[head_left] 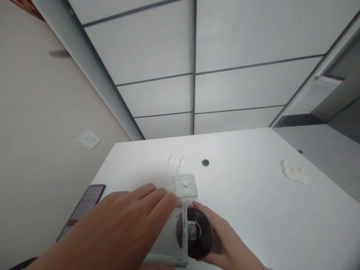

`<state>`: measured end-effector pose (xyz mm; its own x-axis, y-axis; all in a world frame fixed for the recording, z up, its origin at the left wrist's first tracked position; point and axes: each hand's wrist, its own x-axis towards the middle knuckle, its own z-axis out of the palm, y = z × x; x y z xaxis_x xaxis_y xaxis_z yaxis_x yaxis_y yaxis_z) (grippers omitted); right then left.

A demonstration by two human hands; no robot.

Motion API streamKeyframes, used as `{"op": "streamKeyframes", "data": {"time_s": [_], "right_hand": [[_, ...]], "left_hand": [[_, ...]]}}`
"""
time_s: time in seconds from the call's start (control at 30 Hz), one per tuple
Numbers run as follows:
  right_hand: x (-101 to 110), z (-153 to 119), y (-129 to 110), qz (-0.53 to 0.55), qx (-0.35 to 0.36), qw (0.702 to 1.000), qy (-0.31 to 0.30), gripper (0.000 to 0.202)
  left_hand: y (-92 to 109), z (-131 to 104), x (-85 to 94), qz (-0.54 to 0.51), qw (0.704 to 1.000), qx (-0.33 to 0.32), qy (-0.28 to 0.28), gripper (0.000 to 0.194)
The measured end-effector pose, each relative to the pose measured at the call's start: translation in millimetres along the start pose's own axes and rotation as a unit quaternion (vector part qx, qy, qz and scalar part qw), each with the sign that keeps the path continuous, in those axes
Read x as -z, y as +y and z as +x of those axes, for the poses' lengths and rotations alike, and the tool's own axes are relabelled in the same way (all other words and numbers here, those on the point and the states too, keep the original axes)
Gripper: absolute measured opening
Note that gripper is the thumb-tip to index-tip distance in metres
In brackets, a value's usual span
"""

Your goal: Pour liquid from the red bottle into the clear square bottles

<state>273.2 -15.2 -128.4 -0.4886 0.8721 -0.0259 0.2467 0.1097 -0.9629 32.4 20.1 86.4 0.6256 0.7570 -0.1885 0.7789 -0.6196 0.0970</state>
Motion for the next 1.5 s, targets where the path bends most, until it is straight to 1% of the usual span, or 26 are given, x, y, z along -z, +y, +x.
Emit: {"op": "streamKeyframes", "data": {"time_s": [0.27,0.47,0.83,1.0,1.13,1.27,1.33,1.5], "right_hand": [[-0.1,0.5,1.0,-0.006,0.012,1.0,0.002,0.084],[-0.4,1.0,-0.5,0.002,0.003,1.0,-0.005,0.086],[0.4,3.0,-3.3,0.009,0.009,1.0,0.0,0.085],[0.1,2.1,-2.5,0.009,0.007,1.0,-0.004,0.085],[0.7,2.7,-3.4,0.005,0.008,1.0,-0.005,0.084],[0.3,2.4,-2.2,0.009,0.004,1.0,0.001,0.087],[0.2,1.5,-0.9,0.006,-0.001,1.0,-0.001,0.086],[0.4,0.1,0.0,0.007,0.001,1.0,-0.003,0.086]], "left_hand": [[0.1,1.4,0.4,-0.002,1.0,0.004,0.004,0.043],[0.4,3.6,1.8,0.004,1.0,-0.008,-0.007,0.048],[4.5,7.4,5.7,0.009,1.0,0.002,-0.021,0.046],[3.1,5.1,4.5,0.013,1.0,-0.01,-0.004,0.053],[1.7,3.1,2.3,0.004,1.0,-0.017,-0.011,0.052],[1.2,2.2,-1.4,0.008,1.0,-0.026,-0.002,0.066],[1.3,1.5,-3.1,0.013,1.0,-0.026,0.006,0.07],[0.8,0.9,-4.6,0.021,0.999,-0.032,0.007,0.069]]}}
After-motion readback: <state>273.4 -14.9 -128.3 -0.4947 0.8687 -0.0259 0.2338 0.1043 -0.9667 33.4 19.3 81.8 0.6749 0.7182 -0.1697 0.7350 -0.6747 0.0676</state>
